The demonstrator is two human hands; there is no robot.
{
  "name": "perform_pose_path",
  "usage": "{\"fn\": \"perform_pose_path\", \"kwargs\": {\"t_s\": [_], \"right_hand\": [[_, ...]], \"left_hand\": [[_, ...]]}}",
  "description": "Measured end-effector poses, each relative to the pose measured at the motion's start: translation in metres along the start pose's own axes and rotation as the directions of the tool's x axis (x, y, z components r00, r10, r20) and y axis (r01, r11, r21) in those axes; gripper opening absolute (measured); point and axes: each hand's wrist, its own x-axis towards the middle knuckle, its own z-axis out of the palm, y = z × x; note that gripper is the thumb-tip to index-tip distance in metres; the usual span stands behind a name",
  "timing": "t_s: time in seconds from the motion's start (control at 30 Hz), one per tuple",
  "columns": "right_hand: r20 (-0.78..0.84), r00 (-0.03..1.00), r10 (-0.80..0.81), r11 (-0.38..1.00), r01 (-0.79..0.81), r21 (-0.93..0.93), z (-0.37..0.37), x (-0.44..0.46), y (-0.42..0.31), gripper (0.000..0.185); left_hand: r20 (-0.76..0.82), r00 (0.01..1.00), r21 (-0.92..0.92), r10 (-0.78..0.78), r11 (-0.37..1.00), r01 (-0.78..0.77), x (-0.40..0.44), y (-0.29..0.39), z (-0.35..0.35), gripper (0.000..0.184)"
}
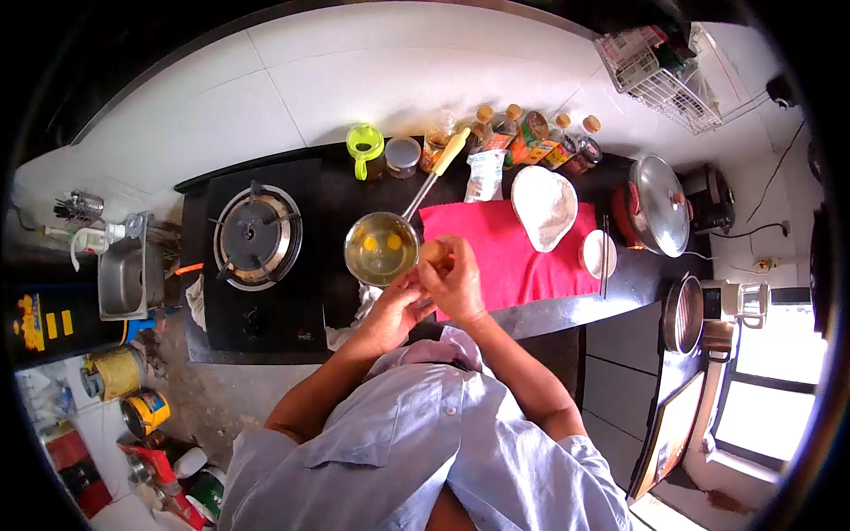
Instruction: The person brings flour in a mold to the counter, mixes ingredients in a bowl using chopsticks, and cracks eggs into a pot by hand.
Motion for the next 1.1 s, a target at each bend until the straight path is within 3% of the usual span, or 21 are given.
{"fn": "perform_pose_path", "kwargs": {"t_s": [0.07, 0.13, 0.2, 0.23, 0.33, 0.37, 0.47, 0.5, 0.6, 0.73, 0.77, 0.87, 0.97, 1.1], "right_hand": [[-0.015, 0.996, -0.089, 0.996, 0.09, 0.026, 0.015, 0.001, -0.023, 0.046], [0.041, 0.999, -0.002, 0.965, -0.009, 0.262, 0.028, 0.002, -0.027, 0.043], [0.078, 0.993, 0.085, 0.849, -0.113, 0.517, 0.032, 0.001, -0.041, 0.042], [0.105, 0.987, 0.123, 0.762, -0.161, 0.627, 0.033, 0.002, -0.048, 0.042], [0.182, 0.952, 0.245, 0.605, -0.297, 0.738, 0.024, 0.018, -0.052, 0.044], [0.275, 0.924, 0.265, 0.551, -0.379, 0.743, 0.018, 0.022, -0.051, 0.048], [0.371, 0.92, 0.123, 0.799, -0.314, 0.513, 0.007, 0.023, -0.056, 0.049], [0.337, 0.941, -0.021, 0.938, -0.098, 0.332, 0.012, 0.026, -0.063, 0.052], [0.279, 0.937, -0.209, 0.973, 0.227, -0.033, 0.01, 0.024, -0.101, 0.055], [0.261, 0.856, -0.446, 0.876, 0.477, -0.066, 0.014, 0.027, -0.123, 0.053], [0.264, 0.844, -0.467, 0.864, 0.499, -0.064, 0.014, 0.029, -0.126, 0.052], [0.237, 0.815, -0.529, 0.829, 0.556, -0.059, 0.013, 0.031, -0.131, 0.051], [0.179, 0.805, -0.566, 0.808, 0.584, -0.073, 0.018, 0.029, -0.126, 0.048], [0.265, 0.821, -0.506, 0.83, 0.547, -0.111, 0.036, 0.024, -0.095, 0.044]], "left_hand": [[0.076, 0.991, -0.016, 0.107, 0.994, -0.106, -0.002, 0.011, 0.006, 0.056], [0.078, 0.982, -0.006, 0.175, 0.985, -0.175, -0.005, 0.017, 0.003, 0.057], [0.01, 0.977, 0.036, 0.212, 0.977, -0.212, -0.007, 0.021, -0.003, 0.059], [-0.002, 0.974, 0.016, 0.225, 0.974, -0.225, -0.01, 0.023, -0.004, 0.051], [0.045, 0.968, -0.097, 0.248, 0.965, -0.243, -0.019, 0.039, -0.004, 0.043], [0.058, 0.959, -0.106, 0.278, 0.957, -0.271, -0.022, 0.045, -0.004, 0.04], [-0.012, 0.955, -0.053, 0.296, 0.954, -0.296, -0.016, 0.054, -0.026, 0.042], [-0.038, 0.952, -0.108, 0.305, 0.945, -0.307, -0.017, 0.058, -0.024, 0.041], [-0.019, 0.927, -0.078, 0.374, 0.924, -0.375, -0.018, 0.066, -0.028, 0.043], [-0.098, 0.877, 0.207, 0.471, 0.871, -0.445, -0.02, 0.075, -0.032, 0.048], [-0.185, 0.867, 0.253, 0.463, 0.875, -0.413, -0.016, 0.077, -0.036, 0.042], [0.001, 0.941, 0.129, 0.339, 0.933, -0.336, -0.018, 0.089, -0.052, 0.045], [0.016, 0.966, -0.023, 0.259, 0.966, -0.258, -0.025, 0.098, -0.03, 0.051], [-0.027, 0.967, -0.011, 0.255, 0.967, -0.255, -0.017, 0.094, -0.033, 0.055]]}}
